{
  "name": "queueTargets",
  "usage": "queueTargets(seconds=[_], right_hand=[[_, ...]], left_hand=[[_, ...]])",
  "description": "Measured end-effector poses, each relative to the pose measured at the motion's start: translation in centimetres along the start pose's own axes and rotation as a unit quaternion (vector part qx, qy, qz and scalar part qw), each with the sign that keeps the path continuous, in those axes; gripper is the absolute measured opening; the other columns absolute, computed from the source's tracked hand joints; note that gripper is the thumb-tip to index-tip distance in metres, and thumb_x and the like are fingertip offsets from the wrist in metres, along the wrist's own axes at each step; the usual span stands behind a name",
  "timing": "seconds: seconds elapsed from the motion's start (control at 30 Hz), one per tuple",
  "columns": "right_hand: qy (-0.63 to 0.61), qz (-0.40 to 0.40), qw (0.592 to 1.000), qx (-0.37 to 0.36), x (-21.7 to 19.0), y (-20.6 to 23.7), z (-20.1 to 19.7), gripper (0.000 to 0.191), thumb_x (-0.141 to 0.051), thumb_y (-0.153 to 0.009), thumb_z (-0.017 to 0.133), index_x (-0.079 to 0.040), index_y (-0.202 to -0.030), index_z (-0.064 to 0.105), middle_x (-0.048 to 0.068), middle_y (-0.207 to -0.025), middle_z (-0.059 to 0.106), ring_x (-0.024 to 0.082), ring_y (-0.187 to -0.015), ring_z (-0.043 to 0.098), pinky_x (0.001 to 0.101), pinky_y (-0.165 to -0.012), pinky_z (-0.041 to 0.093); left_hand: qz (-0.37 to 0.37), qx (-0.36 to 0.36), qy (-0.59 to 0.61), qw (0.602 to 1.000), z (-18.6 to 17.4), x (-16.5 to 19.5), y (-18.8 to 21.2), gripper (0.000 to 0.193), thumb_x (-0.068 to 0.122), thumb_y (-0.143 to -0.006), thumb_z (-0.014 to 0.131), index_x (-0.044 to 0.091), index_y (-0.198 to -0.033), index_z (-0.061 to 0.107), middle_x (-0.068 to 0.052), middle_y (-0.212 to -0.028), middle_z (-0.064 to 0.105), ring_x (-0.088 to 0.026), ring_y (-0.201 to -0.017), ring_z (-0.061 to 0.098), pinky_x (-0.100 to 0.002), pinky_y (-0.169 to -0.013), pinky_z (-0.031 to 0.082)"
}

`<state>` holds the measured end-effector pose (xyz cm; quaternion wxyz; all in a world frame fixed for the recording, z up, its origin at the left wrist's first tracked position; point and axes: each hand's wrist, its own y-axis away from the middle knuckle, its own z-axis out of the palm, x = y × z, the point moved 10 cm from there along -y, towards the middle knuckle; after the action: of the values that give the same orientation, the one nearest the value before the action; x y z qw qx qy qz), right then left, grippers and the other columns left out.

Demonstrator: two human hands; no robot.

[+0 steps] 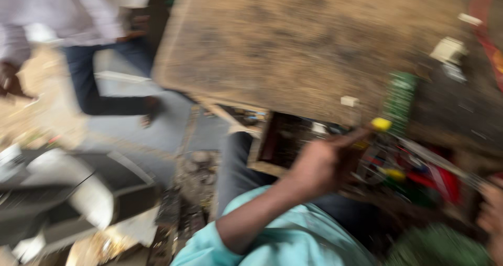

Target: The person sits at a workbench and uses a soldering iron on a green circuit board, brushing the board with a yellow-handled brush between soldering passes. They then set the board aside, handle a wire and a screwdriver, and work on another small board with wires attached.

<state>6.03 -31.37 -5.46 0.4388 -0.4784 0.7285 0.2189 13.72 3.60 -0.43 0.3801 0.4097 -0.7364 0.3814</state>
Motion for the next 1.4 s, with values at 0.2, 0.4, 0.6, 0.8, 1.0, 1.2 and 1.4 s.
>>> queueTargets(seconds=[0.2,0.4,0.6,0.8,1.0,1.2,1.4], right_hand=[[-0.116,-0.022,0.992,0.037,-5.3,0.8,-1.2,0.013,0.002,-0.105,0.078,0.008,-0.113,0.07,0.014,-0.088,0.068,0.01,-0.063,0.059,0.0213,-0.057,0.049],[-0.107,-0.016,0.994,0.034,-7.8,0.4,-0.7,0.014,0.002,-0.102,0.075,0.007,-0.114,0.068,0.012,-0.088,0.069,0.008,-0.063,0.061,0.02,-0.059,0.051],[-0.168,-0.001,0.985,0.029,-7.7,0.1,-0.3,0.013,0.004,-0.103,0.077,0.009,-0.112,0.069,0.013,-0.089,0.069,0.008,-0.062,0.06,0.0186,-0.056,0.05],[-0.195,-0.013,0.98,0.042,-5.6,0.5,-1.1,0.01,0.004,-0.102,0.072,0.006,-0.11,0.068,0.01,-0.087,0.068,0.008,-0.061,0.06,0.0196,-0.056,0.05],[-0.464,-0.009,0.879,0.104,3.4,0.0,-5.4,0.013,-0.002,-0.109,0.056,-0.006,-0.099,0.063,0.0,-0.071,0.052,0.006,-0.058,0.047,0.0209,-0.053,0.041],[-0.415,0.002,0.903,0.111,4.6,0.8,-5.9,0.016,-0.005,-0.112,0.055,-0.008,-0.096,0.057,0.0,-0.074,0.049,0.006,-0.062,0.042,0.0204,-0.057,0.039],[-0.365,0.028,0.925,0.102,-0.8,1.4,-4.3,0.005,-0.006,-0.111,0.065,-0.003,-0.114,0.069,0.003,-0.075,0.056,0.007,-0.062,0.05,0.0221,-0.057,0.047]], left_hand=[[0.015,0.035,-0.053,0.998,0.0,2.5,-2.5,0.052,0.012,-0.098,0.072,0.015,-0.148,0.057,-0.014,-0.092,0.072,-0.032,-0.078,0.069,-0.043,-0.067,0.057],[-0.007,0.022,-0.107,0.994,0.8,2.4,-2.9,0.056,0.016,-0.099,0.071,0.014,-0.151,0.054,-0.015,-0.088,0.068,-0.032,-0.068,0.067,-0.045,-0.058,0.055],[0.04,-0.033,-0.17,0.984,3.0,2.4,-2.8,0.071,0.013,-0.096,0.068,0.01,-0.16,0.038,-0.013,-0.087,0.064,-0.03,-0.065,0.064,-0.044,-0.055,0.054],[0.036,-0.1,-0.261,0.959,4.4,3.1,-2.9,0.078,0.009,-0.089,0.065,0.001,-0.16,0.033,-0.017,-0.084,0.063,-0.03,-0.061,0.064,-0.043,-0.051,0.054],[0.061,-0.277,-0.261,0.923,4.8,4.1,-2.7,0.038,0.017,-0.107,0.059,0.01,-0.144,0.051,-0.017,-0.078,0.068,-0.033,-0.064,0.069,-0.047,-0.056,0.054],[0.155,-0.202,0.036,0.966,1.5,8.8,-2.0,0.041,0.015,-0.095,0.066,0.005,-0.135,0.066,-0.016,-0.079,0.073,-0.027,-0.063,0.069,-0.04,-0.06,0.057],[-0.266,-0.159,0.249,0.918,2.9,-2.4,0.4,0.046,0.021,-0.103,0.062,0.002,-0.144,0.059,-0.009,-0.066,0.066,-0.008,-0.046,0.051,-0.025,-0.042,0.042]])
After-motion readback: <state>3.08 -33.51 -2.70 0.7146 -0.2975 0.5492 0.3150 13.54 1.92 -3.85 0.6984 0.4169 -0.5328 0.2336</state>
